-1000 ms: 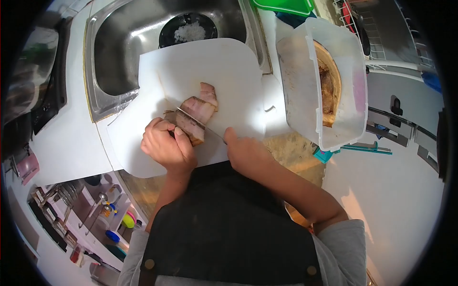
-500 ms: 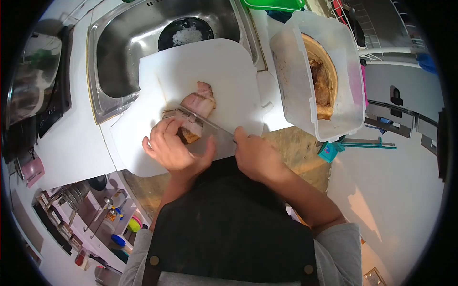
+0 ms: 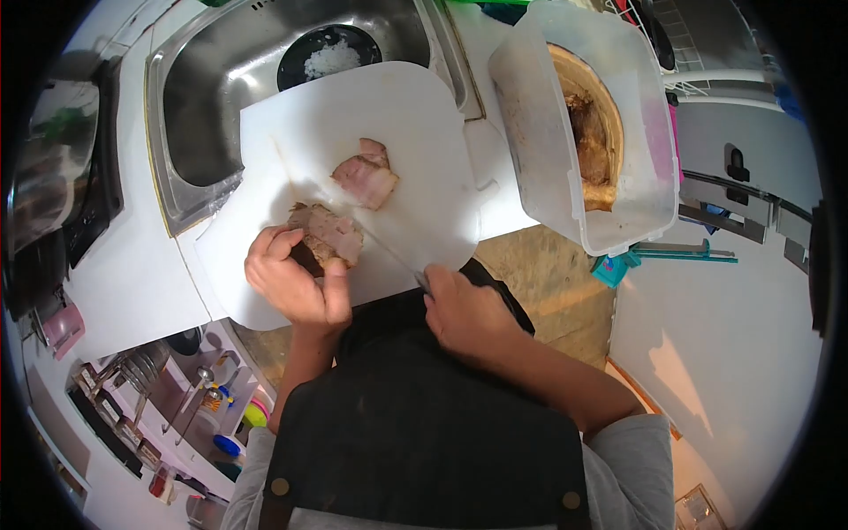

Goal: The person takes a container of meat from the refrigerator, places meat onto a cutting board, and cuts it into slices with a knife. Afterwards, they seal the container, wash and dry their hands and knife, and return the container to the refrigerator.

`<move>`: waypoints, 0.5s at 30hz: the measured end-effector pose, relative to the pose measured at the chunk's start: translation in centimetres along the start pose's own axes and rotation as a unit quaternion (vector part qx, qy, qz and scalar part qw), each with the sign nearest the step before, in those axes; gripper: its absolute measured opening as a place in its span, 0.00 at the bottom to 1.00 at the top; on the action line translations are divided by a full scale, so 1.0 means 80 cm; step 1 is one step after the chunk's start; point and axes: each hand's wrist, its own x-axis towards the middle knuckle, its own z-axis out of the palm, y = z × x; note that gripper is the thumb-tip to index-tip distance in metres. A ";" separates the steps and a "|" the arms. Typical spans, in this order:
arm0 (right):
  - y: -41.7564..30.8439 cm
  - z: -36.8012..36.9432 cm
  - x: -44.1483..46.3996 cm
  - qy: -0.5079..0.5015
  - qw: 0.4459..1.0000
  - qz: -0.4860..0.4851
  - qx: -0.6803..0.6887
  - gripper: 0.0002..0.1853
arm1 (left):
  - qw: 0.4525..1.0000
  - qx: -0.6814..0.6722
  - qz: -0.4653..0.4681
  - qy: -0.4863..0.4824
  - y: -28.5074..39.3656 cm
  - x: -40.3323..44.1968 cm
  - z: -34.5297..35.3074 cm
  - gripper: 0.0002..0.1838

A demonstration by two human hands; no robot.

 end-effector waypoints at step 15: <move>-0.029 -0.017 -0.041 0.026 0.988 -0.042 -0.146 0.06 | 0.995 0.049 -0.038 0.078 -0.015 -0.010 0.024 0.10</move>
